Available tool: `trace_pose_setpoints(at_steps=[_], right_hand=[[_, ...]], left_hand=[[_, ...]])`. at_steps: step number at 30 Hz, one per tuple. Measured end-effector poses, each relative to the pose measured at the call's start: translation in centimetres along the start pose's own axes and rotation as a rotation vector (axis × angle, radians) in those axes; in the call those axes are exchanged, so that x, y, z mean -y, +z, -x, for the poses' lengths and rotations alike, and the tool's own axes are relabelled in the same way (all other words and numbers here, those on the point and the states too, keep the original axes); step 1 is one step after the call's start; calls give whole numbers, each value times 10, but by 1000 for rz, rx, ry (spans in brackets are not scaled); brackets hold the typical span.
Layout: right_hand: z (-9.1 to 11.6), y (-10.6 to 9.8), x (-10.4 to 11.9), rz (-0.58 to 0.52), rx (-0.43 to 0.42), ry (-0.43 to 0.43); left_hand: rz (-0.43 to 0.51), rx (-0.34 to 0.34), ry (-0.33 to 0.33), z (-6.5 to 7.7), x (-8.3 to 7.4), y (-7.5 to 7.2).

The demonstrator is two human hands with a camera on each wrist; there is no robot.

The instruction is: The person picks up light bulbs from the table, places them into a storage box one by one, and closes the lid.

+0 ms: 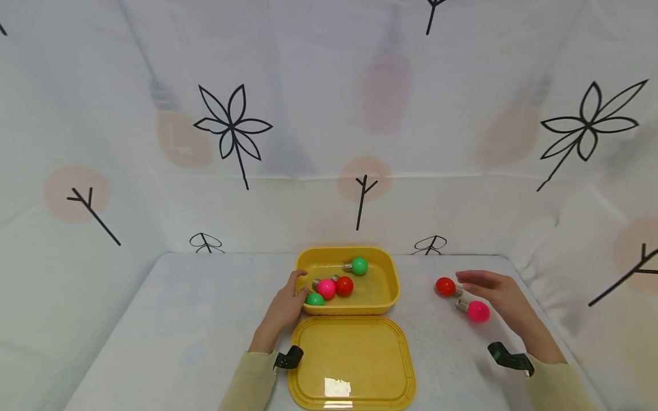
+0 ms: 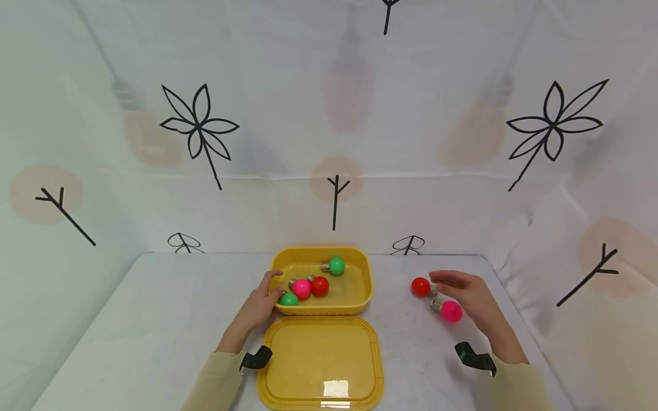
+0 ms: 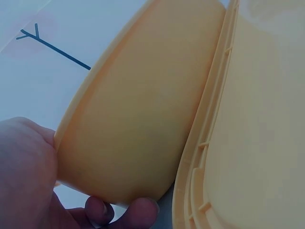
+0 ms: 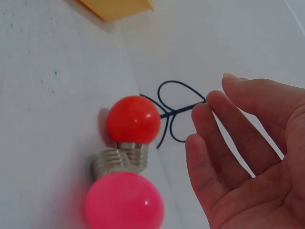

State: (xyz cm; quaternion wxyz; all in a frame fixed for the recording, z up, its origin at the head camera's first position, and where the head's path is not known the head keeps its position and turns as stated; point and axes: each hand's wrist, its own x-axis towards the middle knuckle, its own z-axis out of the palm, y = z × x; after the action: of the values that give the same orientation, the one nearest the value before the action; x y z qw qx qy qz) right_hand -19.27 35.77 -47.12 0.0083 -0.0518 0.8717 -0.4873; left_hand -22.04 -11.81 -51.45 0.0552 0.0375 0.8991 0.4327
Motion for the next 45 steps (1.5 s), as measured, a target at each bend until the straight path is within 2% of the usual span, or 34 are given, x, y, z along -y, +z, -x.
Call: trace_pose_setpoints(at_steps=[16,27,39,45], right_hand=[[10,-11,-11,47,9,135],[16,-9,-23,66,9,235],[28,-10,-35,81,-4,318],[30,-7,-37,70,1,325]], left_hand=[[22,-2,-6,1,-2,0],[8,-10,5,0,-1,1],[21,6,-12,2,-4,0],[19,1,-6,2,-4,-1]])
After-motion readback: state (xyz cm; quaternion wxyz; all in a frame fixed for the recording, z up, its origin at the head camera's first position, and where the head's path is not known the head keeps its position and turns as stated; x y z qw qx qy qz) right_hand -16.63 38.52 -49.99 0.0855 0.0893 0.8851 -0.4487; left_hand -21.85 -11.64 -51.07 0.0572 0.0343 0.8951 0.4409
